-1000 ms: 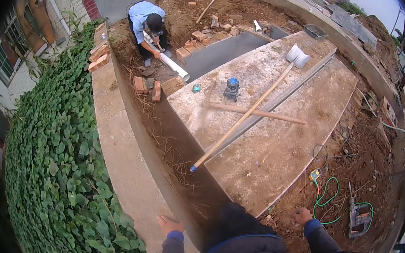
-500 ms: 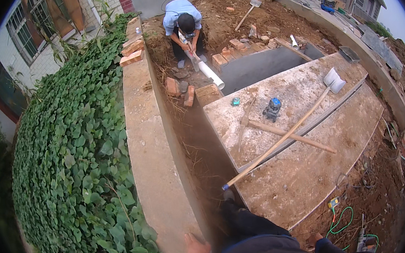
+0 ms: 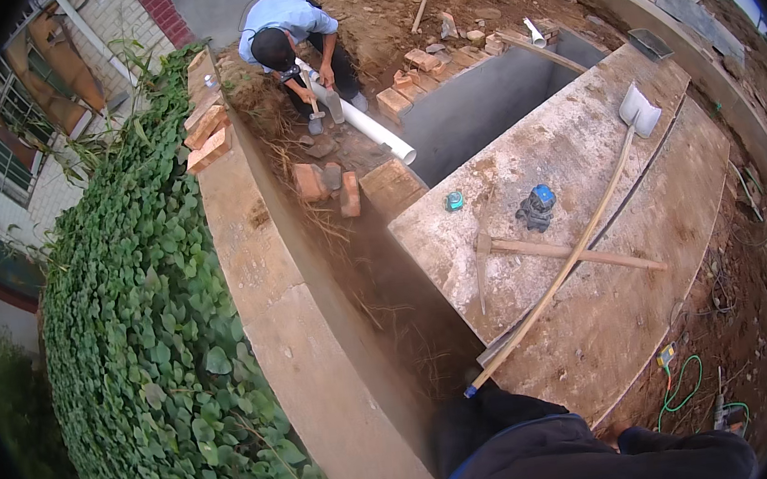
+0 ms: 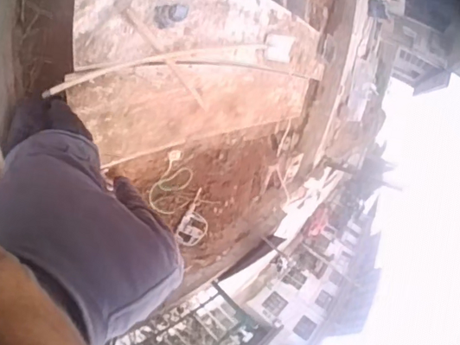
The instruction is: The person uses a hammer to tap a white PVC pipe into a trench alongside a brick-lined structure, then switches to a rotary hammer drill to enlarge a hole in the ground. A coworker assists by holding the pipe and moving bricks.
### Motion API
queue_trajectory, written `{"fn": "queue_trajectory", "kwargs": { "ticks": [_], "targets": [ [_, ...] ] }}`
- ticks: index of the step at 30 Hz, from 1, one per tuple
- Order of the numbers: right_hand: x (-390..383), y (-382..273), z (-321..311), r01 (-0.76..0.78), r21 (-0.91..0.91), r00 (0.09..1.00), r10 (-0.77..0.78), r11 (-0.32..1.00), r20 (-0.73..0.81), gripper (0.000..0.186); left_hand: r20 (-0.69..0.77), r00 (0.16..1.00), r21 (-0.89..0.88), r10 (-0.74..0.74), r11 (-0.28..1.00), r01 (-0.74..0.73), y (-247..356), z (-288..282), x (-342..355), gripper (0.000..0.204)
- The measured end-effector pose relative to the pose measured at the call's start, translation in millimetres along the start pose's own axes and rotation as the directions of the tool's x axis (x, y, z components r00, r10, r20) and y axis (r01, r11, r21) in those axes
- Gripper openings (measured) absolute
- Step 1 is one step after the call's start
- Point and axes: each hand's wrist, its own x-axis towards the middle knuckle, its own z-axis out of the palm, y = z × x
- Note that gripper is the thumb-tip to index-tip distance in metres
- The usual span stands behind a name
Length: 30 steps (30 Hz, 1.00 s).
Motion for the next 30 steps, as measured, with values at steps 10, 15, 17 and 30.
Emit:
{"fn": "queue_trajectory", "kwargs": {
  "ticks": [10, 15, 17, 30],
  "targets": [
    [69.7, -17.4, -54.4, 0.266, -0.753, 0.942, -0.329, 0.602, 0.069, 0.028, 0.171, 0.955, -0.111, -0.243, 0.958, 0.264, -18.7, -57.0, 106.6, 0.086],
    [70.0, -75.0, -67.1, 0.279, -0.338, 0.917, -0.354, 0.899, -0.185, 0.018, -0.345, 0.934, 0.119, -0.087, 0.984, 0.136, 62.8, -148.1, 198.8, 0.051],
    [65.7, -107.1, -74.4, 0.206, 0.465, 0.939, -0.040, 0.861, -0.343, 0.016, -0.157, 0.978, 0.087, -0.140, 0.984, 0.155, 110.0, -188.7, 242.4, 0.077],
    [-81.9, -287.1, -165.8, -0.074, 0.972, 0.958, 0.256, -0.223, 0.131, 0.024, -0.372, 0.926, 0.378, 0.068, 0.922, 0.084, 340.6, -290.4, 577.5, 0.081]
  ]
}}
